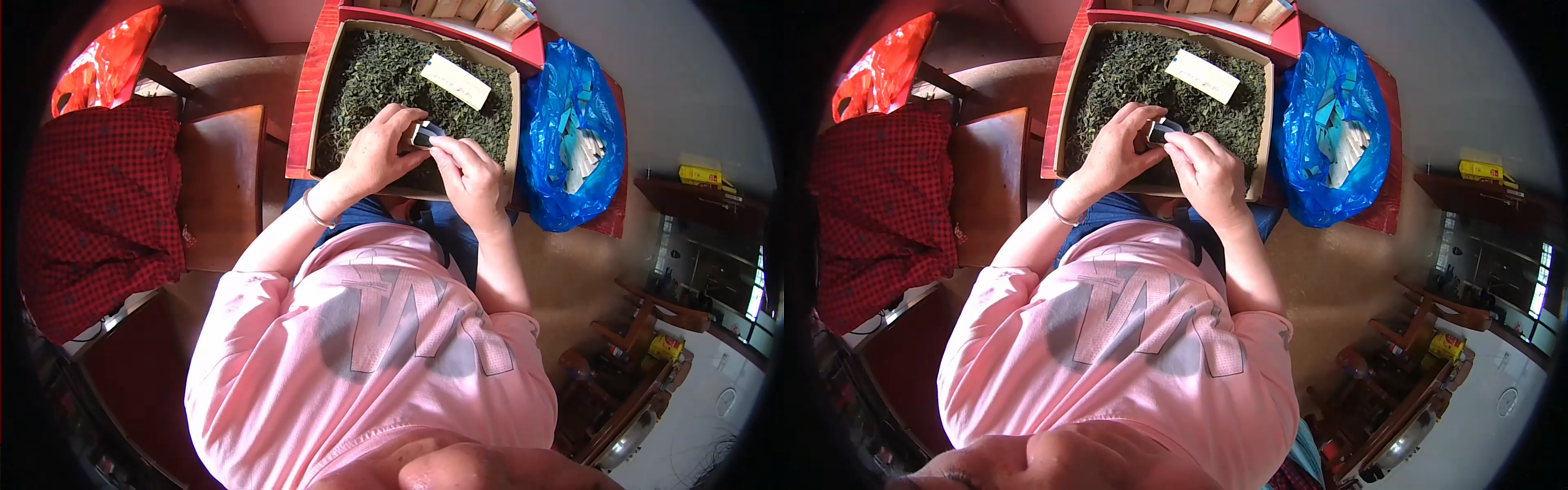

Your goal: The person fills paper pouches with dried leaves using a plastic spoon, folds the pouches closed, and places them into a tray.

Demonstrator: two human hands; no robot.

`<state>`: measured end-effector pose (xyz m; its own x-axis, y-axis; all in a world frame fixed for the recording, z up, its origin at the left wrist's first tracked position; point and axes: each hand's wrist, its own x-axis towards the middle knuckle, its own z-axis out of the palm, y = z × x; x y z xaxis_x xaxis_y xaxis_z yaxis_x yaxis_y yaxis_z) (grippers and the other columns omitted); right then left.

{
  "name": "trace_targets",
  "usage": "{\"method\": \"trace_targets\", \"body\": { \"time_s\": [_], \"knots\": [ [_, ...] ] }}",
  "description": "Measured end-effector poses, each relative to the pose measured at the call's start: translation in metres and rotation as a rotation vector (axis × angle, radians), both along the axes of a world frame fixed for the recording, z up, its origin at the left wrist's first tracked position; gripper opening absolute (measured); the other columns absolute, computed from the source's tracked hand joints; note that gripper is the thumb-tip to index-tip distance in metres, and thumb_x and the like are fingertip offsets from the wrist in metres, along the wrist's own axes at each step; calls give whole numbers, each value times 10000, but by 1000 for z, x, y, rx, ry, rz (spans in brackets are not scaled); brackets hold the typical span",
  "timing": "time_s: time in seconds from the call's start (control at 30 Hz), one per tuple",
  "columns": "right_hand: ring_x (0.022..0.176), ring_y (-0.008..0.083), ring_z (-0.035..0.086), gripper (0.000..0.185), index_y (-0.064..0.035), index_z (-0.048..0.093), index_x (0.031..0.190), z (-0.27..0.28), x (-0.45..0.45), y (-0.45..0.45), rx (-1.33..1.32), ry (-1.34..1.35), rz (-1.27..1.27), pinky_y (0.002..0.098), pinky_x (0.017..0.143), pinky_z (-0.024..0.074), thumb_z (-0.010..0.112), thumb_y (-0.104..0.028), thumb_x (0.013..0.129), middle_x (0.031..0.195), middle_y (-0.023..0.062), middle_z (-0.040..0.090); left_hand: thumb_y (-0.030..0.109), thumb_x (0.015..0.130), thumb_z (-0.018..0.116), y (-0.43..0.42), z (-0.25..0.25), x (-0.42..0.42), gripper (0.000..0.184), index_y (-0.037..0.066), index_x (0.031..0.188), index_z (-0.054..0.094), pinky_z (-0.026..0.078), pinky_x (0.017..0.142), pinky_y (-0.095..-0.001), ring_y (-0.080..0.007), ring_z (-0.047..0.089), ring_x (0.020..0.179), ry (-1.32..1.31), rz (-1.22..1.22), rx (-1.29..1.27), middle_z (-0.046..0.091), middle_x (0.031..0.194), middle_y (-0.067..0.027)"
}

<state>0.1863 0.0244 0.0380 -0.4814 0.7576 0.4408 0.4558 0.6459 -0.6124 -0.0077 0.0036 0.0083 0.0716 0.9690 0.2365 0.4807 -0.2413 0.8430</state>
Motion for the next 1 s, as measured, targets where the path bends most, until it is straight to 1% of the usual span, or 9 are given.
{"method": "trace_targets", "body": {
  "time_s": [0.17,0.47,0.53,0.57,0.67,0.7,0.77,0.83,1.0],
  "knots": [
    [710,185,699,118,-39,765,1059,8,0,-2,23,98,-42,305,620,536,757,-65,944,883,93,720,112,807,820,0,-2,0,539,42,1301,615,560,782,-394,-299,656,875,-13,4,12,599,1028,-124],
    [784,322,723,117,-58,739,1065,-2,-3,1,-62,-20,-16,384,668,563,738,-100,955,929,137,734,118,804,823,0,-9,2,530,46,1290,624,559,773,-399,-303,647,859,-33,-6,75,596,1010,-122],
    [766,255,735,128,-46,746,1082,4,-1,1,2,-17,14,350,643,562,734,-62,956,923,122,737,121,805,828,0,-5,1,533,47,1291,625,560,769,-396,-297,648,853,-20,-12,59,596,1004,-119],
    [766,255,735,128,-46,746,1082,5,1,1,1,-16,14,350,643,562,734,-62,956,923,122,737,123,805,833,-1,-4,0,535,48,1292,626,561,764,-393,-291,648,848,-8,-16,40,596,998,-116],
    [759,99,701,153,4,757,1122,4,17,1,-102,202,-48,248,621,560,702,3,980,928,83,742,133,809,847,0,-5,0,529,47,1285,632,555,754,-387,-277,646,837,-38,-1,27,593,980,-109],
    [736,95,681,146,15,751,1129,7,21,0,-148,314,-88,230,629,554,684,-31,1008,929,82,743,133,809,847,1,-6,0,529,47,1285,632,555,754,-387,-277,646,837,-38,-3,25,593,980,-109],
    [706,81,649,167,24,741,1148,7,32,-1,-227,469,-211,214,617,529,665,-69,1033,913,77,734,164,803,891,2,-10,0,535,49,1273,663,537,652,-319,-196,623,735,-8,30,72,634,1031,-90],
    [661,68,607,195,22,737,1164,4,42,4,-276,539,-298,207,600,501,658,-115,1049,851,59,709,187,786,909,2,-8,-1,536,53,1250,676,541,661,-324,-203,626,743,-4,28,103,639,1016,-86],
    [656,56,603,194,8,744,1160,-27,56,7,-354,500,-321,197,605,496,675,-129,1041,847,44,713,286,756,929,2,-5,-2,585,58,1236,684,560,718,-339,-234,657,803,11,52,63,679,1010,-99]
  ]
}}
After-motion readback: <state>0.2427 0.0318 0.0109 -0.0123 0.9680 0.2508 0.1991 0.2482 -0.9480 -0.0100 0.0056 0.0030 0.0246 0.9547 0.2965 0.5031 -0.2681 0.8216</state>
